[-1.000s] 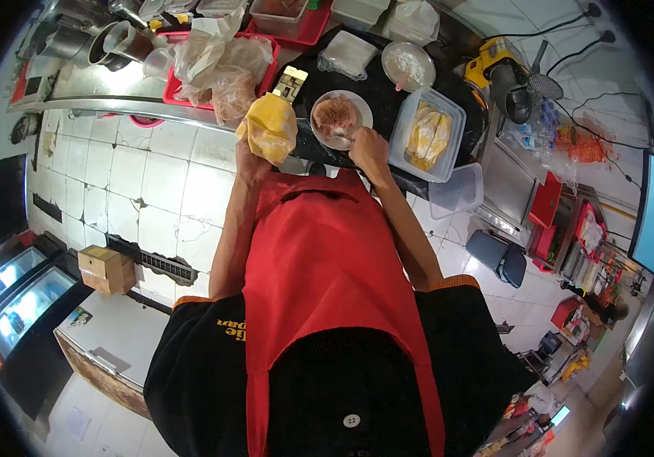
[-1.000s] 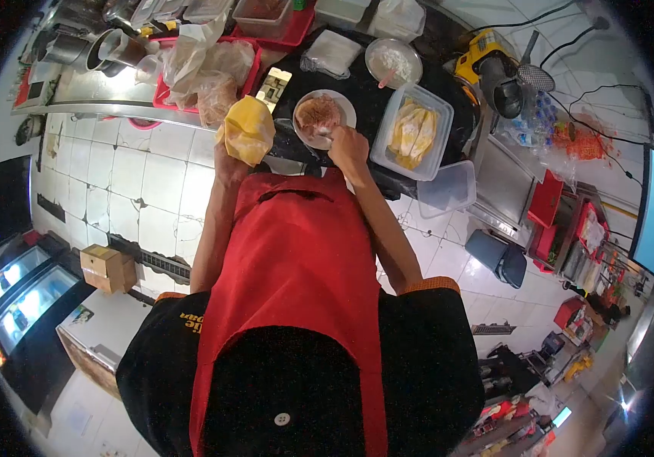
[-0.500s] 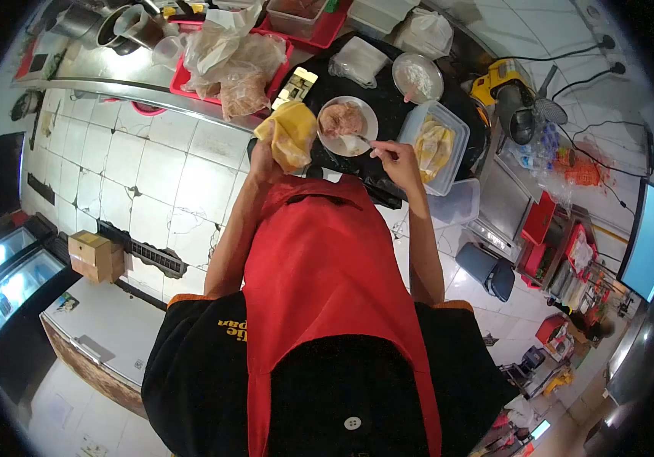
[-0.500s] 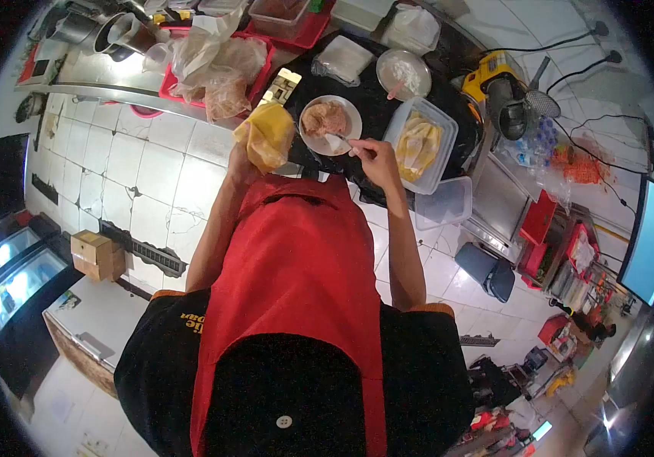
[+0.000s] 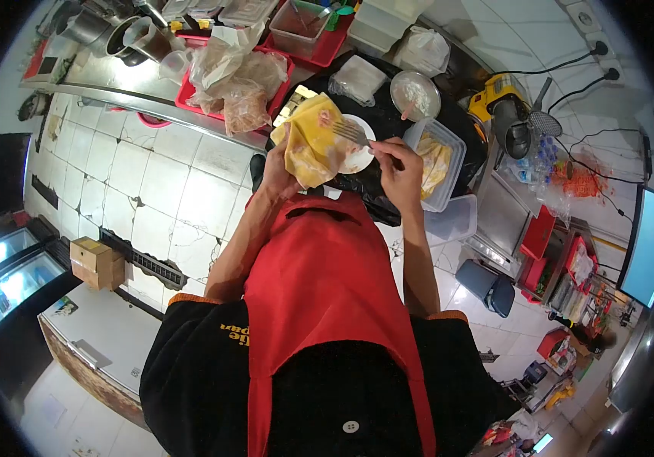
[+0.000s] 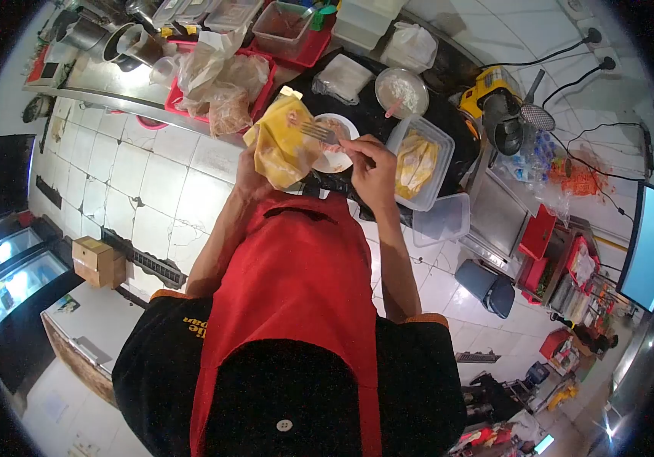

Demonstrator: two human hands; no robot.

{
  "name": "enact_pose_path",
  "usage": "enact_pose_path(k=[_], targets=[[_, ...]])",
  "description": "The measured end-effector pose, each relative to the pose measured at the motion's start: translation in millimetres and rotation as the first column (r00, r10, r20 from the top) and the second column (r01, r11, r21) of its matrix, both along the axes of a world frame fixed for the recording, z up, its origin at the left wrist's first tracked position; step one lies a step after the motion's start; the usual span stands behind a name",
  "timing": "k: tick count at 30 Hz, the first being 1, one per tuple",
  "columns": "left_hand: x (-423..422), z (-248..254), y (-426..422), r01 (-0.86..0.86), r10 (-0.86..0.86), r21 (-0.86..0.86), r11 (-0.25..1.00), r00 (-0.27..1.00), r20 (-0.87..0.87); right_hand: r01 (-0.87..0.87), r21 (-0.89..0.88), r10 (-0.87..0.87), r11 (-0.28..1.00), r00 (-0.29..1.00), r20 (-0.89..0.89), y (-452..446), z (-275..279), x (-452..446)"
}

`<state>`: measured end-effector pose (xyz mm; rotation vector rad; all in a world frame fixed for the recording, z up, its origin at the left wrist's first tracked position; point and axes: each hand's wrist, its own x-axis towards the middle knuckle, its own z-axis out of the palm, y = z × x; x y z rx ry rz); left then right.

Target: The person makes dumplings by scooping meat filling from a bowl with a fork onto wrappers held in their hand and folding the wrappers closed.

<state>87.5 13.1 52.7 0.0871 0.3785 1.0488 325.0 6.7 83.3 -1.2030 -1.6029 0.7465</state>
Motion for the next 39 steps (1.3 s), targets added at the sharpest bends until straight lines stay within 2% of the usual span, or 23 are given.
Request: enact_pose_path(k=[2,3,4,6,9,10,13,17,19,22,23,25,26,27,28,30,31,33,34,36,37,38,39], targets=[[-5,2,0,-0.098,0.095,-0.013,0.995,0.984,-0.151,-0.068,-0.12,0.067,0.99,0.998,-0.006,-2,22,9],[-8,-6,2,-0.1,0.109,0.05,0.994,0.964,-0.244,-0.093,-0.193,0.078,0.977,0.993,-0.086,-3,35,8],[-9,-3,1,-0.095,0.105,0.05,0.994,0.964,-0.244,-0.088,-0.193,0.073,0.977,0.994,-0.085,0,46,7],[-8,4,-1,-0.06,0.114,0.135,0.989,0.891,-0.44,-0.143,-0.241,0.155,0.96,0.987,0.033,6,59,3],[-2,5,-4,-0.046,0.14,0.203,0.978,0.869,-0.474,-0.164,-0.234,0.165,0.958,0.986,-0.012,17,47,-1],[-1,4,-4,-0.041,0.135,0.203,0.978,0.87,-0.474,-0.167,-0.241,0.162,0.956,0.986,-0.039,19,46,-1],[-2,1,1,-0.136,0.155,0.083,0.987,0.944,-0.29,-0.158,-0.188,0.162,0.969,0.987,0.005,15,52,-8],[-10,13,4,-0.125,0.127,0.025,0.992,0.96,-0.248,-0.147,-0.062,0.147,0.987,0.989,-0.003,11,27,-21],[-16,12,7,-0.076,0.077,0.097,0.992,0.997,-0.006,-0.107,-0.085,0.105,0.991,0.994,-0.038,9,14,-19],[-17,6,10,-0.184,0.184,0.01,0.983,0.977,-0.107,-0.091,-0.186,0.089,0.978,0.996,-0.017,13,10,7],[-15,4,9,-0.182,0.182,0.011,0.983,0.977,-0.108,-0.128,-0.168,0.118,0.977,0.991,-0.067,16,5,12],[-6,-1,3,-0.109,0.091,-0.024,0.994,0.918,-0.387,-0.154,-0.207,0.128,0.966,0.983,-0.134,17,10,-2],[1,-9,0,-0.101,0.081,-0.031,0.994,0.918,-0.388,-0.184,-0.248,0.135,0.951,0.97,-0.201,14,13,-12],[10,-19,-3,-0.028,0.038,0.031,0.999,0.93,-0.366,-0.201,-0.247,0.188,0.948,0.979,-0.075,16,14,-21],[16,-21,-4,0.044,-0.008,0.096,0.994,0.938,-0.347,-0.143,-0.298,0.137,0.944,0.99,-0.041,15,12,-31],[22,-20,-6,0.048,-0.013,0.093,0.995,0.937,-0.349,-0.068,-0.229,0.1,0.971,0.986,0.13,15,14,-36],[23,-19,-4,-0.014,0.037,0.058,0.998,0.912,-0.409,-0.067,-0.231,0.099,0.971,0.987,0.13,16,10,-40],[24,-26,-4,-0.141,0.1,-0.038,0.989,0.844,-0.526,-0.089,-0.041,0.096,0.995,0.974,0.207,12,-1,-50],[20,-37,-4,-0.139,0.095,-0.043,0.989,0.844,-0.528,-0.087,-0.046,0.095,0.995,0.974,0.206,7,0,-56],[-1,-62,2,-0.071,0.068,-0.012,0.997,0.979,-0.19,-0.396,-0.243,0.378,0.885,0.918,-0.122,-4,0,-66],[-10,-68,12,-0.095,0.095,0.07,0.993,0.995,-0.008,-0.395,-0.25,0.375,0.884,0.918,-0.126,-7,-3,-63],[-21,-72,12,-0.095,0.096,0.068,0.993,0.995,-0.008,-0.353,-0.299,0.322,0.886,0.935,-0.151,-6,-8,-55],[-30,-64,14,-0.155,0.159,0.049,0.987,0.983,-0.092,-0.313,-0.347,0.267,0.884,0.948,-0.173,-4,-17,-45]])
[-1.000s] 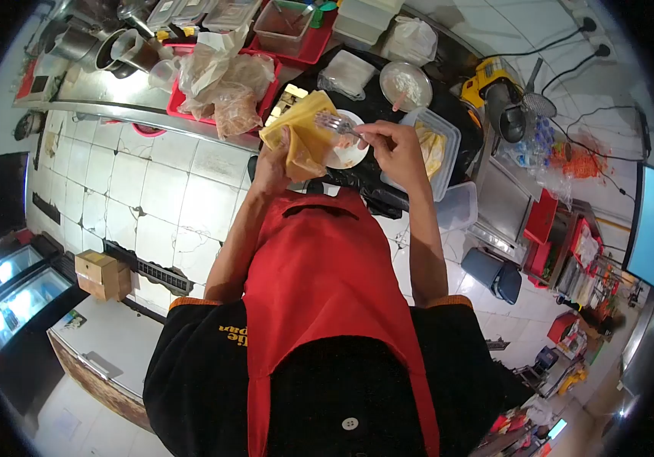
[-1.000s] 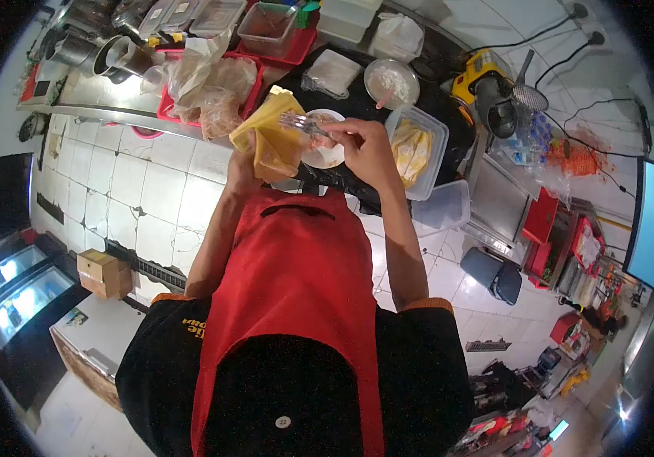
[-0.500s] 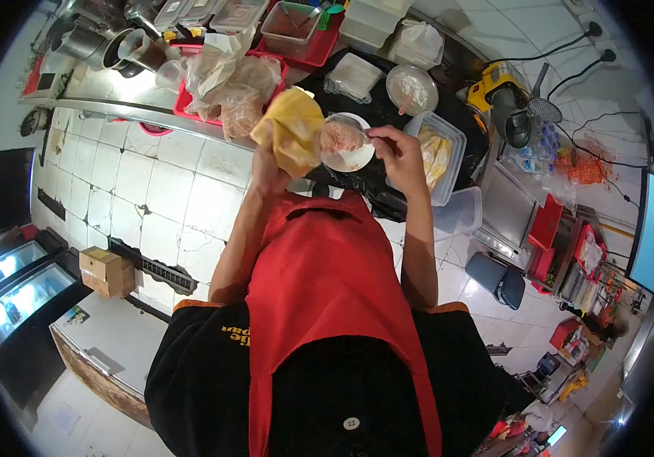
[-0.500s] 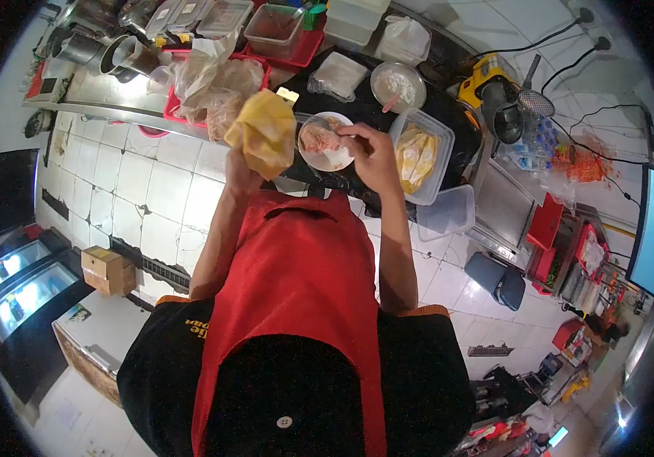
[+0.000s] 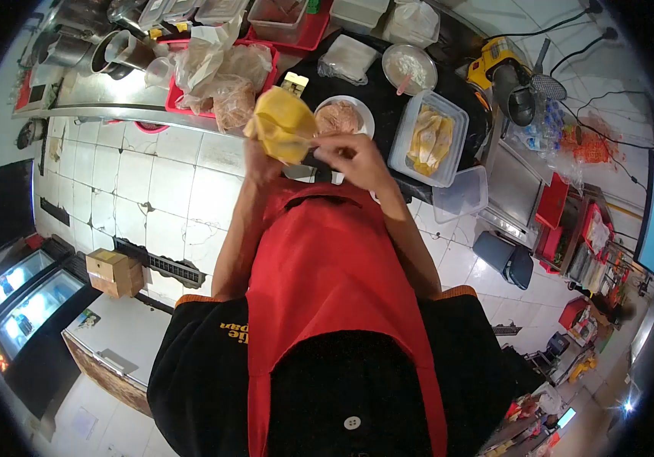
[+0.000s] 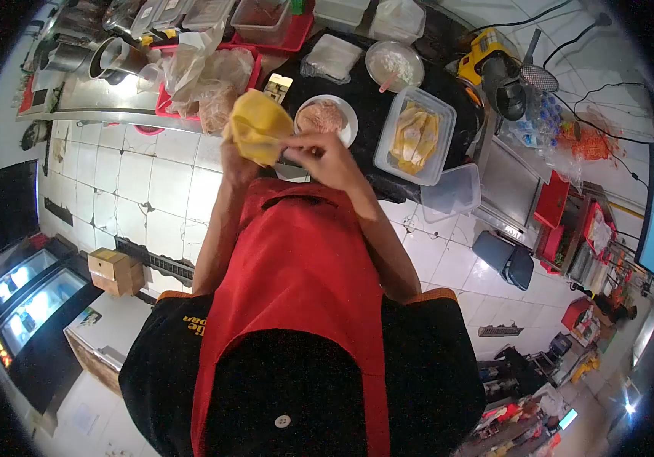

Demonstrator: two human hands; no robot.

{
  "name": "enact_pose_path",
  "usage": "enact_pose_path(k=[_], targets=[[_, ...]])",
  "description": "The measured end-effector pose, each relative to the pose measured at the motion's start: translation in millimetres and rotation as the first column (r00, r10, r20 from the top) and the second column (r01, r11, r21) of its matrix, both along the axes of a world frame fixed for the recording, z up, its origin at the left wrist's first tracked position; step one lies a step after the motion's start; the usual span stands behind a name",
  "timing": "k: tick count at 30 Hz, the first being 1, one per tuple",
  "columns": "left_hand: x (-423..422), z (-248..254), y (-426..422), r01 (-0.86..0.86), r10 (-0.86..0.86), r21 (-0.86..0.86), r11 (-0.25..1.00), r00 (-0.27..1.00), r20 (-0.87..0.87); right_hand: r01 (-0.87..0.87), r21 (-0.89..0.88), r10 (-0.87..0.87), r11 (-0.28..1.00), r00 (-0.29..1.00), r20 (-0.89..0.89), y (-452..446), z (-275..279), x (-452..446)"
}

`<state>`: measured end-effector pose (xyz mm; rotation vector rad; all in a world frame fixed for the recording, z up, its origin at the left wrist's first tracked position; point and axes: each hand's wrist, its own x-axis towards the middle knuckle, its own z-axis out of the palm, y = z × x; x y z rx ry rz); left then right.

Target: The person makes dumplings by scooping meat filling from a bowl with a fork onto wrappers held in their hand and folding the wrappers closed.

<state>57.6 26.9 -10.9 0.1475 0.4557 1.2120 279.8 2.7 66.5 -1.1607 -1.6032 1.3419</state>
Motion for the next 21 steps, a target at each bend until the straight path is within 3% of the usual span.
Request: enact_pose_path(k=[1,2,4,5,7,12,14,18,21], targets=[[-9,6,0,-0.068,0.065,-0.027,0.997,0.995,-0.081,0.046,-0.057,-0.046,0.997,0.999,-0.003,2,-11,10],[-20,6,0,-0.101,0.1,-0.016,0.995,0.995,-0.007,0.186,0.109,-0.19,0.977,0.981,0.031,4,-42,21],[-37,8,-2,-0.122,0.122,-0.026,0.992,0.992,-0.018,0.194,0.025,-0.174,0.981,0.809,0.562,5,-73,47],[-42,9,-2,-0.138,0.138,-0.031,0.99,0.99,-0.03,0.192,0.023,-0.172,0.981,0.809,0.563,6,-93,47],[-45,11,-3,-0.139,0.138,-0.027,0.99,0.989,-0.047,0.294,0.222,-0.361,0.93,0.611,0.705,5,-121,43],[-44,9,-11,-0.17,0.164,-0.057,0.984,0.982,-0.097,0.251,0.244,-0.35,0.937,0.652,0.673,0,-126,41],[-42,7,-14,-0.174,0.162,-0.077,0.982,0.977,-0.137,0.284,0.101,-0.259,0.954,0.602,0.755,1,-115,44],[-34,4,-14,-0.174,0.154,-0.11,0.979,0.974,-0.169,0.278,0.156,-0.29,0.948,0.551,0.783,2,-114,31],[-33,5,-14,-0.163,0.131,-0.136,0.977,0.967,-0.218,0.221,0.09,-0.203,0.971,0.562,0.802,-1,-109,29]])
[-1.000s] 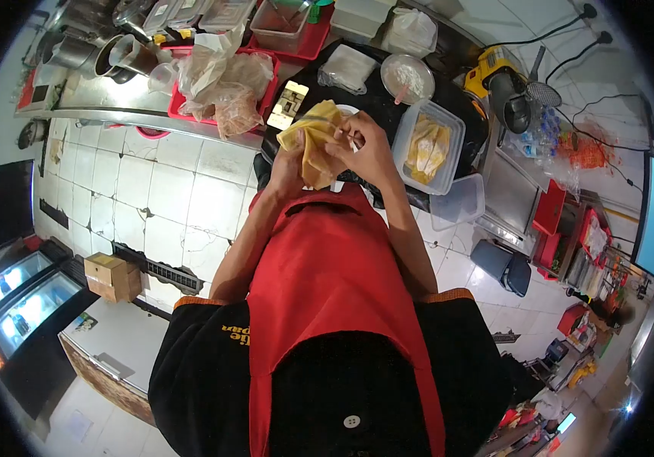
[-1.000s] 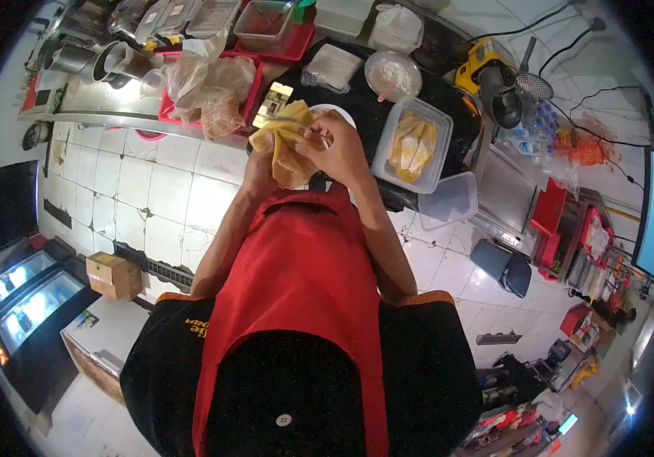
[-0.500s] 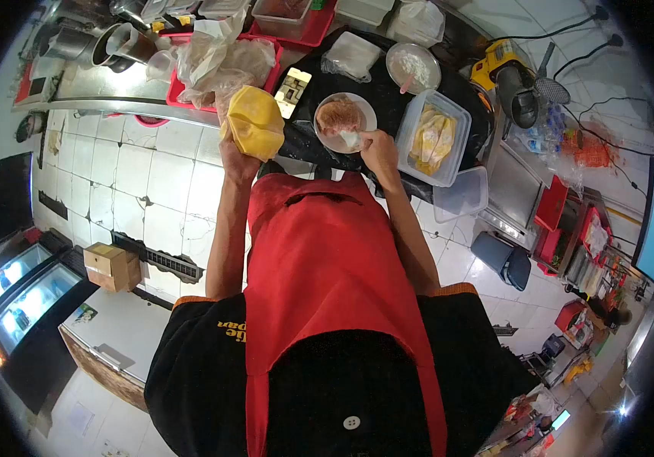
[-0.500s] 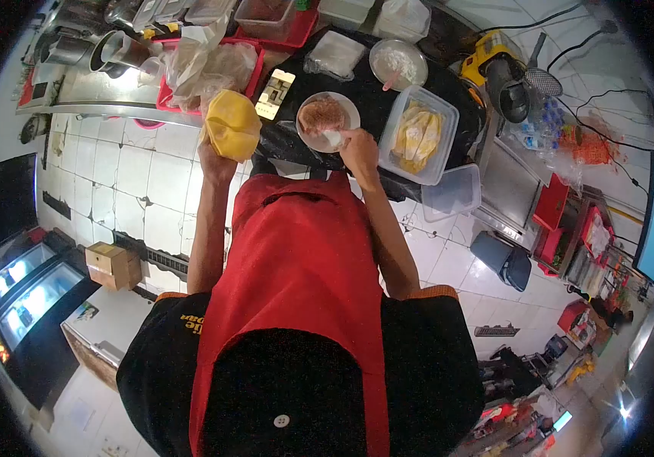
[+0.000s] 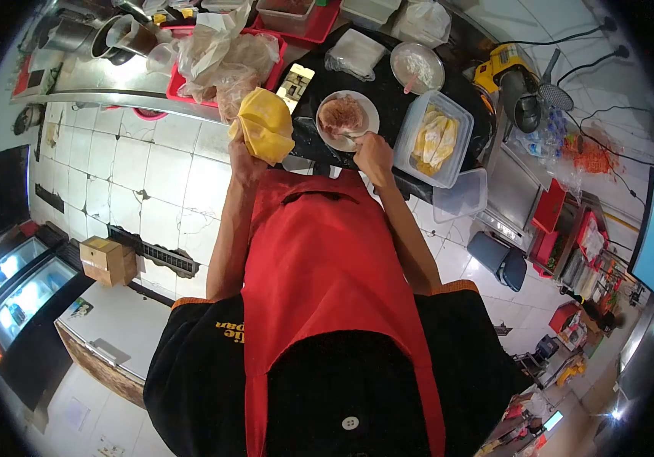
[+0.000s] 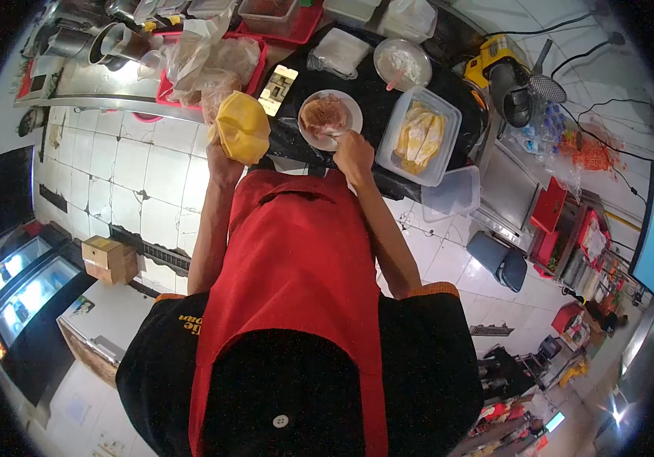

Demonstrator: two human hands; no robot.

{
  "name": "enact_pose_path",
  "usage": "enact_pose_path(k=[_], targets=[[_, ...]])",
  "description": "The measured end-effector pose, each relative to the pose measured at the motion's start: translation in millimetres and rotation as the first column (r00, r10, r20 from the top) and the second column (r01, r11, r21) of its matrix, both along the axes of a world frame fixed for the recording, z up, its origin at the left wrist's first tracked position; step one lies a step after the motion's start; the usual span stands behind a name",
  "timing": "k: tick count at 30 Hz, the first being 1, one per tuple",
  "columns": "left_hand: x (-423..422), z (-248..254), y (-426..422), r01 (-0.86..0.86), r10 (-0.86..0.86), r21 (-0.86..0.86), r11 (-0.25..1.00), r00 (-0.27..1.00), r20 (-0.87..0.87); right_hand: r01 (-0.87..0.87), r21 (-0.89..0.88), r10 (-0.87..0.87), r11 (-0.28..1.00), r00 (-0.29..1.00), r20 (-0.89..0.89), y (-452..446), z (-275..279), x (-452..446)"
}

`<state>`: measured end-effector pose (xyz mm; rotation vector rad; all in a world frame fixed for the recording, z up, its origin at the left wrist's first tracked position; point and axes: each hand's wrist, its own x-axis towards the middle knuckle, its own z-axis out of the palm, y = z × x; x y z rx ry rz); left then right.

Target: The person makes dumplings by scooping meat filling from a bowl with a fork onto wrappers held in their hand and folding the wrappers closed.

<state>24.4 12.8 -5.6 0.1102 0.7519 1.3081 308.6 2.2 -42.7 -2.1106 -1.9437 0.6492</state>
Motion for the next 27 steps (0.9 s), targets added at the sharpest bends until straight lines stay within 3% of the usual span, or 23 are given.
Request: enact_pose_path(k=[6,8,9,11,12,14,19,22,24,26,27], targets=[[6,11,1,0.051,-0.051,-0.003,0.999,0.999,0.004,0.005,0.07,-0.004,0.998,1.0,-0.013,-1,-16,7],[5,8,2,0.06,-0.06,-0.006,0.998,0.998,-0.001,-0.136,-0.127,0.145,0.983,0.987,0.064,-3,15,11],[6,5,3,0.073,-0.073,-0.01,0.997,0.997,-0.003,-0.136,-0.126,0.145,0.983,0.987,0.064,-5,22,18],[8,-6,3,0.143,-0.146,0.041,0.989,0.985,0.088,-0.1,0.015,0.1,0.995,0.969,-0.227,-6,36,34],[8,-8,4,0.21,-0.224,0.096,0.973,0.959,0.172,-0.104,0.02,0.106,0.994,0.967,-0.231,-4,50,37],[18,-2,3,0.254,-0.259,0.05,0.966,0.956,0.136,-0.112,0.063,0.127,0.992,0.784,-0.608,1,92,36],[54,23,2,0.353,-0.35,0.003,0.935,0.924,0.156,0.024,0.373,0.237,0.928,0.733,-0.637,7,131,2],[58,41,5,0.352,-0.358,0.067,0.934,0.916,0.181,0.068,0.401,0.211,0.913,0.764,-0.61,10,110,-2],[55,52,5,0.306,-0.315,0.078,0.949,0.932,0.18,0.104,0.408,0.215,0.907,0.718,-0.662,9,103,2],[53,55,6,0.268,-0.28,0.087,0.959,0.942,0.184,0.06,0.409,0.287,0.91,0.62,-0.73,8,107,16],[50,55,6,0.255,-0.274,0.122,0.959,0.945,0.178,-0.008,0.379,0.287,0.925,0.668,-0.687,6,121,24]])
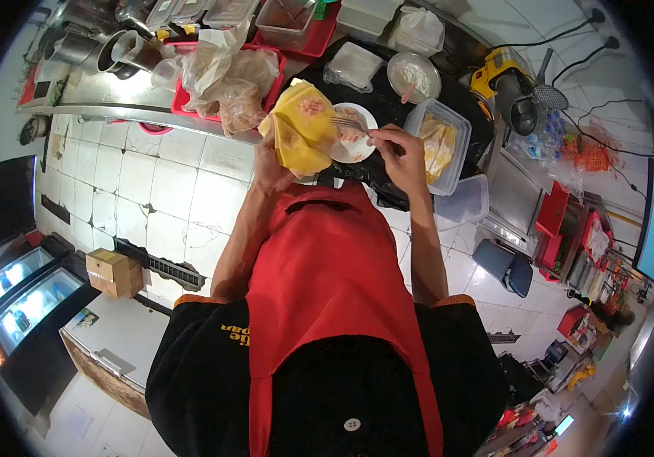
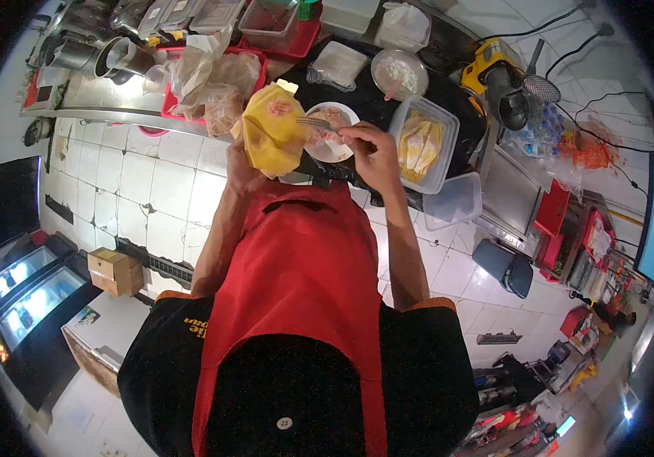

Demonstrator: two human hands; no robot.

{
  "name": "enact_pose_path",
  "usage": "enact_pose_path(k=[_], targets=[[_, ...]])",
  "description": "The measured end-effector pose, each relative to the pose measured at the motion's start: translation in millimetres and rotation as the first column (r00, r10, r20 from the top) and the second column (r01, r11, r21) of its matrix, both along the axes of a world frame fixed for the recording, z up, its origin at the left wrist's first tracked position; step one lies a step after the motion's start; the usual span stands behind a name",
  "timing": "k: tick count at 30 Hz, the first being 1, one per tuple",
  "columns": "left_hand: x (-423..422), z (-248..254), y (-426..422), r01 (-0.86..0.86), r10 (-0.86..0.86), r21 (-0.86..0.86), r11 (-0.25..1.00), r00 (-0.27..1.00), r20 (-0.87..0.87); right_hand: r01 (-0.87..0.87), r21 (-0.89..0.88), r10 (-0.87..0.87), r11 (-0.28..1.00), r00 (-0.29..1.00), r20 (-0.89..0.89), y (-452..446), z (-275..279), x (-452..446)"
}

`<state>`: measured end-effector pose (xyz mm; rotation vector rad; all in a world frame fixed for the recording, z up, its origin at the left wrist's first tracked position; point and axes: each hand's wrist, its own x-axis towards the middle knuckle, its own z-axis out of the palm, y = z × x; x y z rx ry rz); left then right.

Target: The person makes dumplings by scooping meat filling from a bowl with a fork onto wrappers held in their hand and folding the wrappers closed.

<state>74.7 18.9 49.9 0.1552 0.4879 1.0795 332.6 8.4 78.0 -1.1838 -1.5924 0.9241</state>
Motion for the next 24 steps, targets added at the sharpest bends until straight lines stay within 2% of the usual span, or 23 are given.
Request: enact_pose_path(k=[1,3,4,5,9,11,15,17,18,21,23,24], targets=[[-3,0,1,-0.016,0.016,0.038,0.999,1.0,0.004,0.0,0.002,0.0,1.0,1.0,0.0,0,11,4],[-2,-3,-1,-0.024,0.026,0.04,0.999,0.999,-0.048,-0.079,-0.215,0.062,0.973,0.994,-0.087,0,27,7],[0,0,-4,-0.002,0.013,0.059,0.998,0.985,-0.173,-0.102,-0.066,0.097,0.993,0.993,-0.068,4,33,1],[2,3,-6,0.023,0.0,0.076,0.997,0.956,-0.294,-0.096,-0.066,0.091,0.993,0.994,-0.067,8,33,-2],[4,6,-5,0.06,-0.014,0.137,0.989,0.95,-0.313,-0.099,-0.115,0.096,0.988,0.995,-0.03,14,42,-8],[-1,0,-6,0.029,-0.012,0.077,0.997,0.978,-0.21,-0.07,-0.029,0.071,0.997,0.997,0.032,11,37,-13],[-1,10,-3,-0.029,0.034,0.034,0.999,0.987,-0.156,-0.078,0.024,0.077,0.997,0.997,0.021,7,25,-23],[-4,16,-2,-0.055,0.049,0.035,0.998,0.99,0.133,-0.03,0.023,0.029,0.999,0.999,0.045,6,22,-23],[-6,16,0,-0.055,0.049,0.037,0.998,0.99,0.132,-0.03,0.025,0.029,0.999,0.999,0.044,7,24,-18],[-7,13,5,-0.123,0.121,0.062,0.99,0.992,0.04,0.006,-0.073,-0.004,0.997,1.0,0.03,10,27,-5],[0,9,1,-0.025,0.039,0.074,0.997,0.979,-0.198,-0.04,-0.081,0.035,0.996,0.997,-0.072,11,21,-9],[10,5,1,-0.043,0.044,0.011,0.999,0.967,-0.25,-0.056,-0.163,0.039,0.985,0.994,-0.105,9,33,-21]])
